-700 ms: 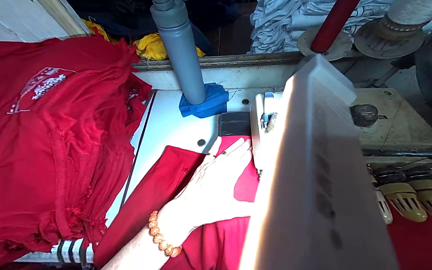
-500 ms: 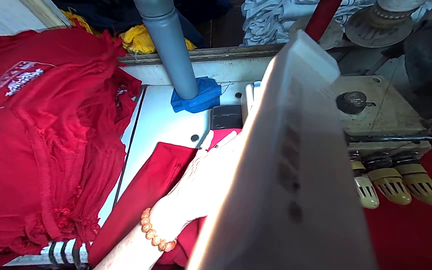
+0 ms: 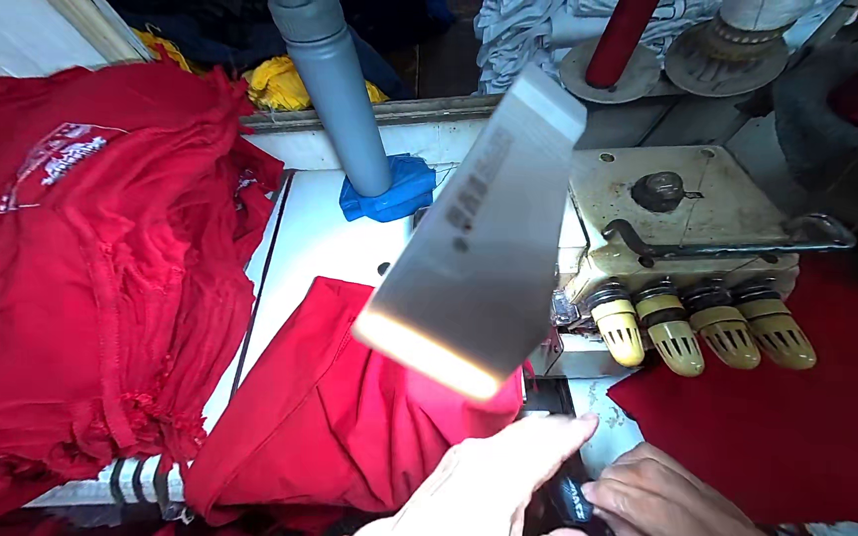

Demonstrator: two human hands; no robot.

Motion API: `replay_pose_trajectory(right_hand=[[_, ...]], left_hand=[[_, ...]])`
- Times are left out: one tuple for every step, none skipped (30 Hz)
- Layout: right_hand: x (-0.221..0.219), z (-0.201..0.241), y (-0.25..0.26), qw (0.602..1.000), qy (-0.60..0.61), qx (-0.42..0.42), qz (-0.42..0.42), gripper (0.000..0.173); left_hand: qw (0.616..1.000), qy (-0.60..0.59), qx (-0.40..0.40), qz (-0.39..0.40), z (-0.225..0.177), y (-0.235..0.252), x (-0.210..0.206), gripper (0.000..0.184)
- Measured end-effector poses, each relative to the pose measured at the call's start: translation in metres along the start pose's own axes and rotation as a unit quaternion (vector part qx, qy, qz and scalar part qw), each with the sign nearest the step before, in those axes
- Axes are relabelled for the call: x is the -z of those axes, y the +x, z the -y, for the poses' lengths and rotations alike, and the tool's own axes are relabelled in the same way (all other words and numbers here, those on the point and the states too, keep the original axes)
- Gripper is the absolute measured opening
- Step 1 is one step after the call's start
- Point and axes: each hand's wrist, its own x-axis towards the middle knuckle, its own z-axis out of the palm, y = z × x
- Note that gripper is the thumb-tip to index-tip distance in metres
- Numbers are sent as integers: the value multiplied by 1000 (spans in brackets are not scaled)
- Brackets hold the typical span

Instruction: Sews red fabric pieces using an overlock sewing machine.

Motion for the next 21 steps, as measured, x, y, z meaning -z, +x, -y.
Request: replay_pose_trajectory(right_hand=[[4, 4, 4, 1000, 9, 4, -5, 8], [9, 4, 7, 1000, 10, 6, -12, 9], [14, 2, 9, 1000, 7, 6, -20, 10], [18, -1, 9, 1000, 2, 5, -27, 11], [23, -3, 10, 1000, -5, 0, -31, 12], [26, -6, 10, 999, -13, -6, -35, 12], [30, -9, 9, 999, -20, -12, -38, 13], [32, -12, 8, 999, -24, -17, -42, 13], [33, -14, 6, 998, -26, -22, -46, 13], [34, -16, 5, 998, -24, -27, -51, 13], [35, -18, 3, 998, -23, -33, -54, 13], [36, -19, 1, 998, -21, -41, -52, 13], [38, -20, -1, 998, -19, -52, -44, 13], [40, -20, -3, 997, -17, -65, -26, 13], [42, -21, -4, 997, -17, -81, 5, 14], [43, -21, -2, 994, -19, -95, 50, 15], [42, -20, 2, 989, -22, -106, 101, 17], [38, -18, 8, 983, -20, -112, 144, 22], [30, -15, 14, 981, -7, -107, 164, 31], [18, -13, 20, 982, 26, -93, 160, 39], [6, -11, 26, 983, 75, -80, 145, 40]], left_hand=[[999, -45, 16, 11, 5, 0, -5, 34], [997, -70, 15, 14, 10, -1, -6, 21], [996, -86, 11, 23, 13, -2, -4, 22], [995, -95, 13, 34, 13, -4, 2, 26], [993, -102, 20, 47, 13, -7, 10, 27], [992, -107, 32, 55, 12, -10, 18, 26], [992, -105, 49, 58, 10, -12, 25, 25], [992, -98, 63, 54, 9, -15, 32, 25], [993, -86, 69, 48, 9, -19, 38, 25], [994, -72, 69, 38, 10, -22, 44, 25], [996, -60, 67, 26, 11, -25, 49, 25], [997, -48, 63, 9, 13, -28, 53, 25], [998, -35, 56, -7, 14, -30, 55, 26], [998, -21, 48, -19, 15, -31, 57, 26], [999, -2, 41, -26, 15, -31, 58, 27], [999, 23, 33, -23, 13, -30, 57, 28], [998, 51, 23, -10, 10, -29, 54, 28], [997, 73, 9, 9, 5, -26, 50, 27], [996, 84, -6, 25, 0, -22, 45, 26], [995, 93, -20, 35, -5, -17, 39, 25], [994, 105, -27, 34, -8, -13, 36, 25]])
